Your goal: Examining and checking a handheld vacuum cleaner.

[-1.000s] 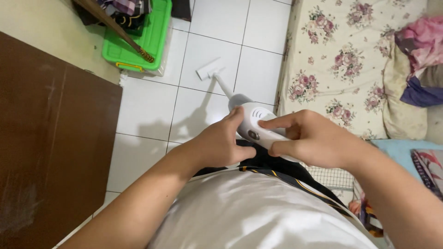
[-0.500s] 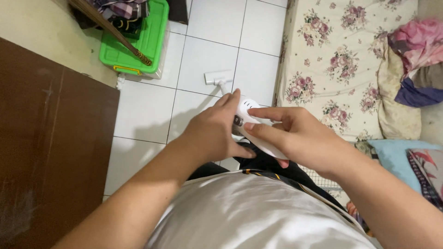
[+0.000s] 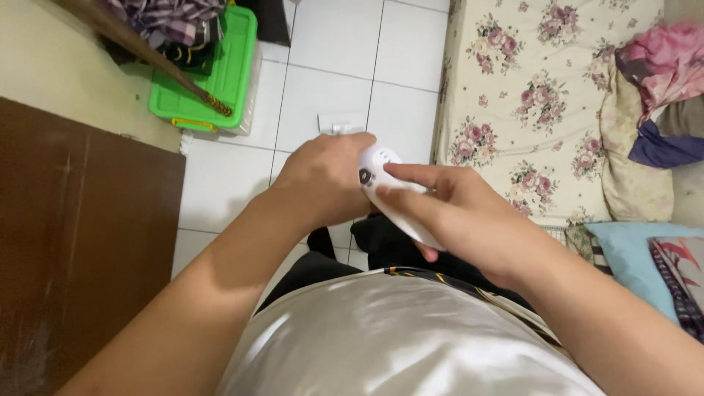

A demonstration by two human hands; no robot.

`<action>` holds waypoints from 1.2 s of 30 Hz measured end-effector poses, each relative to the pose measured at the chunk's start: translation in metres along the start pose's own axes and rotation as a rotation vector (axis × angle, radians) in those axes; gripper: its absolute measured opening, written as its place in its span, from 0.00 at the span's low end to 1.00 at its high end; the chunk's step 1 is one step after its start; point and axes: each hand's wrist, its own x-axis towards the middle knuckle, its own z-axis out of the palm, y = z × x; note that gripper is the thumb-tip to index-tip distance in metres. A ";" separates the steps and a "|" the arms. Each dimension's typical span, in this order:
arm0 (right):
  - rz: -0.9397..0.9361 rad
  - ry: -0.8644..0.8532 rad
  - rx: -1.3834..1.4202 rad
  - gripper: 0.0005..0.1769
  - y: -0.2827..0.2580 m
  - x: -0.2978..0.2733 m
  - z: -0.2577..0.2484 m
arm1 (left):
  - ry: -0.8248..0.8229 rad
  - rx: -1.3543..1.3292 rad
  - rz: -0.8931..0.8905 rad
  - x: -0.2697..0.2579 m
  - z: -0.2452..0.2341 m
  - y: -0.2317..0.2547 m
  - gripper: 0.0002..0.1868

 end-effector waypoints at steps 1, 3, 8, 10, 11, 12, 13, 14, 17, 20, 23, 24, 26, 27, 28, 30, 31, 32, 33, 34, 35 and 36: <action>0.031 0.036 -0.144 0.37 -0.008 -0.006 -0.004 | -0.046 0.019 -0.006 0.001 -0.007 0.007 0.24; -0.007 0.032 -0.145 0.37 -0.013 -0.003 -0.010 | -0.012 0.041 0.038 0.010 -0.001 0.004 0.25; -0.014 0.069 -0.157 0.39 -0.011 0.024 -0.027 | 0.070 0.039 0.106 0.047 0.020 -0.004 0.38; -0.112 0.027 -0.118 0.37 0.004 0.043 -0.035 | 0.165 0.058 0.157 0.071 0.038 -0.015 0.45; -0.107 0.026 -0.113 0.37 0.008 0.047 -0.038 | 0.158 0.059 0.157 0.075 0.040 -0.013 0.45; -0.113 0.030 -0.104 0.36 0.012 0.051 -0.041 | 0.158 0.057 0.152 0.079 0.042 -0.011 0.46; -0.118 0.034 -0.095 0.36 0.016 0.056 -0.044 | 0.159 0.056 0.148 0.083 0.043 -0.010 0.47; -0.117 0.036 -0.090 0.36 0.011 0.050 -0.046 | 0.155 0.059 0.152 0.080 0.035 -0.001 0.47; -0.080 0.051 -0.080 0.35 0.001 0.030 -0.055 | 0.043 0.016 0.090 0.066 0.017 0.022 0.42; -0.068 -0.010 -0.187 0.32 -0.008 0.007 -0.061 | 0.021 0.002 0.141 0.054 0.021 0.027 0.43; 0.049 -0.008 -0.253 0.38 0.004 0.002 -0.062 | 0.127 -0.070 0.245 0.045 0.041 0.023 0.39; -0.073 -0.040 -0.222 0.41 0.022 0.009 -0.064 | 0.163 -0.077 0.265 0.043 0.046 0.023 0.40; -0.195 -0.069 -0.188 0.44 0.036 0.016 -0.060 | 0.196 -0.084 0.287 0.045 0.060 0.017 0.40; -0.107 -0.043 -0.197 0.45 0.033 0.017 -0.056 | 0.244 -0.097 0.315 0.048 0.069 0.012 0.42; -0.021 -0.018 -0.208 0.46 0.029 0.018 -0.052 | 0.296 -0.110 0.342 0.052 0.078 0.007 0.43; -0.061 -0.016 -0.187 0.45 0.044 0.028 -0.052 | 0.371 -0.108 0.395 0.062 0.095 -0.004 0.42; -0.100 -0.015 -0.166 0.44 0.051 0.034 -0.052 | 0.445 -0.108 0.446 0.067 0.103 -0.009 0.41; -0.095 -0.009 -0.162 0.44 0.045 0.027 -0.052 | 0.439 -0.110 0.452 0.062 0.090 0.001 0.41; -0.054 0.018 -0.192 0.44 0.039 0.021 -0.053 | 0.304 -0.108 0.394 0.057 0.077 0.012 0.38; -0.017 0.044 -0.224 0.44 0.032 0.015 -0.053 | 0.173 -0.104 0.335 0.053 0.063 0.022 0.35; -0.015 0.048 -0.221 0.44 0.022 0.004 -0.053 | 0.170 -0.104 0.340 0.051 0.062 0.022 0.35; 0.044 0.057 -0.244 0.42 0.013 -0.006 -0.052 | 0.163 -0.092 0.376 0.051 0.060 0.022 0.36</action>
